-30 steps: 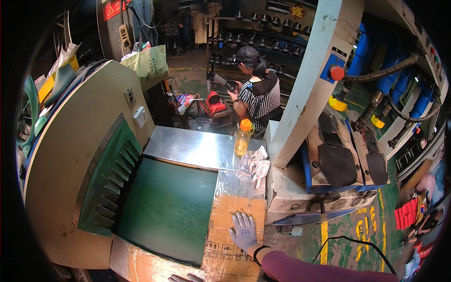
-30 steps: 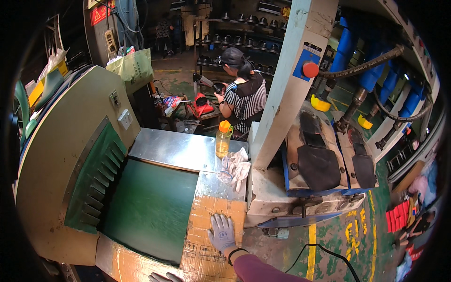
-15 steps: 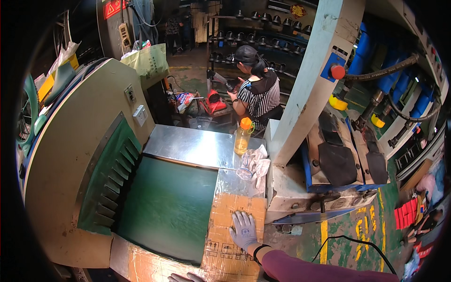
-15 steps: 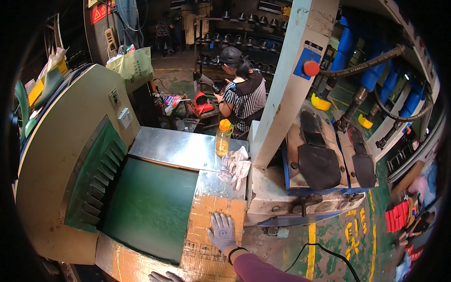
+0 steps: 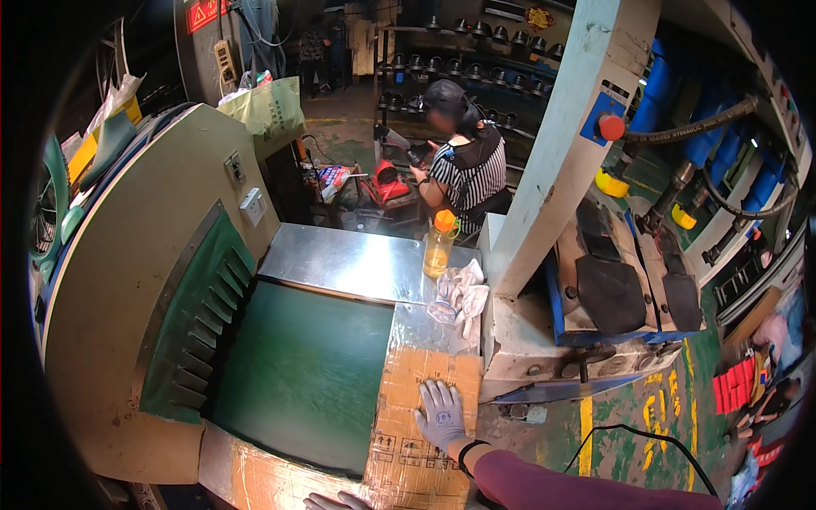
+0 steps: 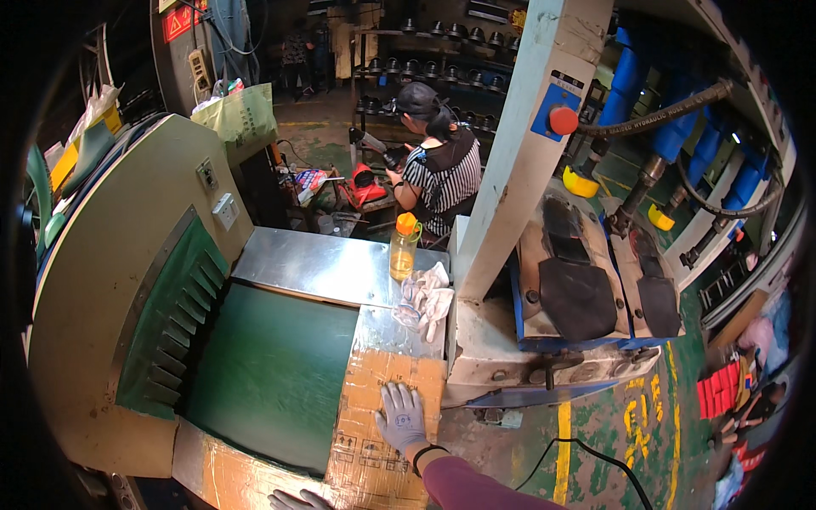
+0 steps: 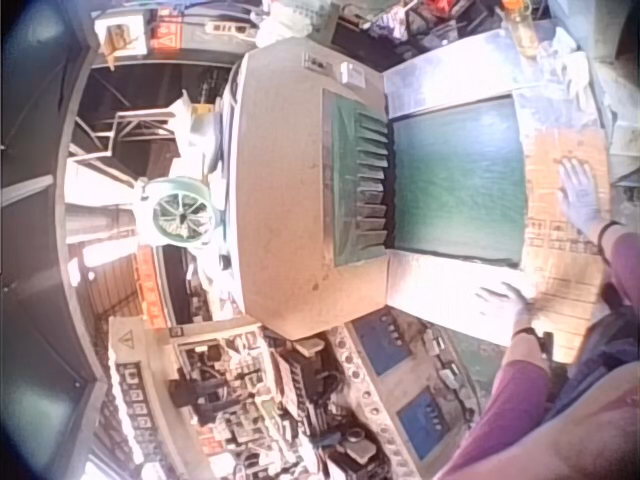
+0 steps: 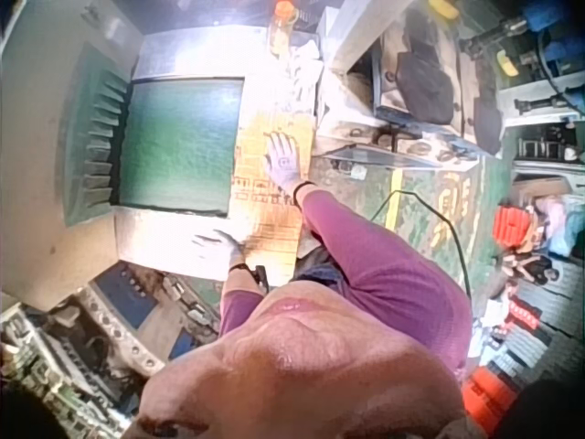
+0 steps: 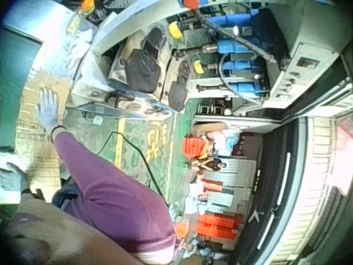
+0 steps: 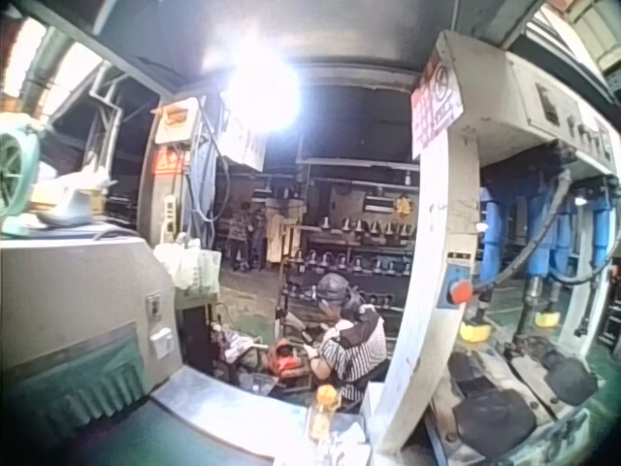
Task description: Operating a hydraulic press to attach soles to shoes in a manufacturing environment.
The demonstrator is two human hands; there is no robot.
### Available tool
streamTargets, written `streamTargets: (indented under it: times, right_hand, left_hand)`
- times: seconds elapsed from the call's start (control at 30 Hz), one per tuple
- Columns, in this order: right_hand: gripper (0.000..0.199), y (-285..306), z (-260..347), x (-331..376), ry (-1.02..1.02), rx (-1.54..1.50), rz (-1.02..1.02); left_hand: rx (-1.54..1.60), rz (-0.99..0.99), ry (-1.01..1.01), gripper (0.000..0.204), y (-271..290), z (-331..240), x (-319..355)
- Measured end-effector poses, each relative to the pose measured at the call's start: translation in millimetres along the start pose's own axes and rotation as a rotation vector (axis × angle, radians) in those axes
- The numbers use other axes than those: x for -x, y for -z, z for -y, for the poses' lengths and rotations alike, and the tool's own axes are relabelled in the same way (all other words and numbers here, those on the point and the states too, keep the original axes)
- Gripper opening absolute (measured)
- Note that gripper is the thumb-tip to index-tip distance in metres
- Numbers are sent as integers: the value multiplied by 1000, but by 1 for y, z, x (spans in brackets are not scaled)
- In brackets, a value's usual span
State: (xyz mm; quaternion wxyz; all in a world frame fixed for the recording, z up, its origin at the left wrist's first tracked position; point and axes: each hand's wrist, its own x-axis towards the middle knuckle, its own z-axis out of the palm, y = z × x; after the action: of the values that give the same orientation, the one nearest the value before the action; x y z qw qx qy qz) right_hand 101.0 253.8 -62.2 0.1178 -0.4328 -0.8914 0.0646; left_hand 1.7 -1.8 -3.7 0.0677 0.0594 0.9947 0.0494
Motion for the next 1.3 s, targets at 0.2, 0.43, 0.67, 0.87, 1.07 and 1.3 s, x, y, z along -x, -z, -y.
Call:
streamTargets:
  times: [0.2, 0.43, 0.67, 0.87, 1.07, 1.3]
  right_hand:
    - [61, 1, 0, 0, -5, -5, 12]
    - [61, 0, 1, 0, -5, -11, 12]
    - [63, 0, 0, 0, -16, 33, 44]
    - [64, 1, 0, -1, -19, 37, 56]
    - [61, 3, 2, -2, -2, 8, 18]
    - [61, 1, 1, 0, -2, 2, 6]
  left_hand:
    - [-16, 47, 10, 73, 12, -6, 1]
    - [-19, 48, 10, 73, 4, -1, -1]
    - [13, 23, -7, 73, 0, 2, -1]
    - [-11, -10, -8, 73, -7, 4, -1]
    - [20, -35, -5, 74, -13, 7, -3]
    - [34, -23, -7, 73, -2, 2, -1]
